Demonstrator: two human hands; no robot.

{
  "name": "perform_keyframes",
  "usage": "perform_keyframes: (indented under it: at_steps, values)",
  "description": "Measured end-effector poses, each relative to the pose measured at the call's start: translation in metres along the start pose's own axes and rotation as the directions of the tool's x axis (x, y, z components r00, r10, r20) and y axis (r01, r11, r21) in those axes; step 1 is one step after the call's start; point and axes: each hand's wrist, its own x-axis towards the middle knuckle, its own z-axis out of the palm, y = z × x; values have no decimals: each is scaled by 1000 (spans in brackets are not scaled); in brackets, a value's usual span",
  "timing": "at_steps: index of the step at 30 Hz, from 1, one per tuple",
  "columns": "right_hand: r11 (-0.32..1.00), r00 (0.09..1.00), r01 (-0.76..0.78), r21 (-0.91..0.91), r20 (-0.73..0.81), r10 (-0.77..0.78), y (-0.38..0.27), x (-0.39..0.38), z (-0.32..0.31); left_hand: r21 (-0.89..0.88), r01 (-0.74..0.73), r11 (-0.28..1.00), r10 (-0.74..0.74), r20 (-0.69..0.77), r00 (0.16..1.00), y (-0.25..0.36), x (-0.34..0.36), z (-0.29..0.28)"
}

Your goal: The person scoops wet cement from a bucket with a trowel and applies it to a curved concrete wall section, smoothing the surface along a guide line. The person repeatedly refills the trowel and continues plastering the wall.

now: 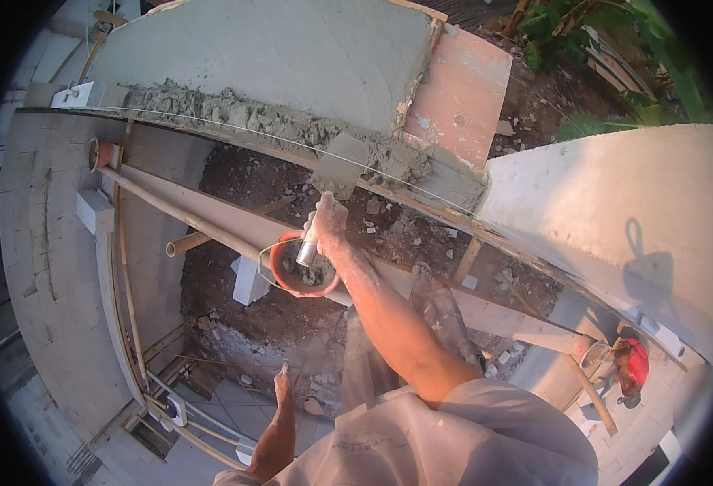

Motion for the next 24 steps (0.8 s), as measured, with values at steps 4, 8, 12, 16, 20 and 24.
perform_keyframes:
  at_steps: [4, 8, 12, 16, 20, 24]
  values:
    - [942, 990, 138, -307, 15, -140, 16, 13, 21, -215, 84, 973, -89, -14, 996, -37, 15, -45]
    - [438, 796, 499, -748, 196, -573, 46, 24, -41, -97, -34, 995, 32, -24, 999, 98, -15, -47]
    - [142, 643, 609, -780, 381, -664, 58, 4, -97, -257, -342, 904, 354, 2, 935, 179, -47, -29]
    - [-82, 543, 613, -786, 494, -679, 52, 84, -139, 62, -372, 926, 363, 118, 924, 208, -50, -23]
    - [-10, 592, 563, -826, 412, -693, 34, 100, -206, 219, -279, 935, 257, 122, 959, 182, -69, -20]
    - [39, 659, 451, -892, 303, -688, 35, 76, -292, 212, -113, 971, 93, 99, 991, 120, -81, -22]
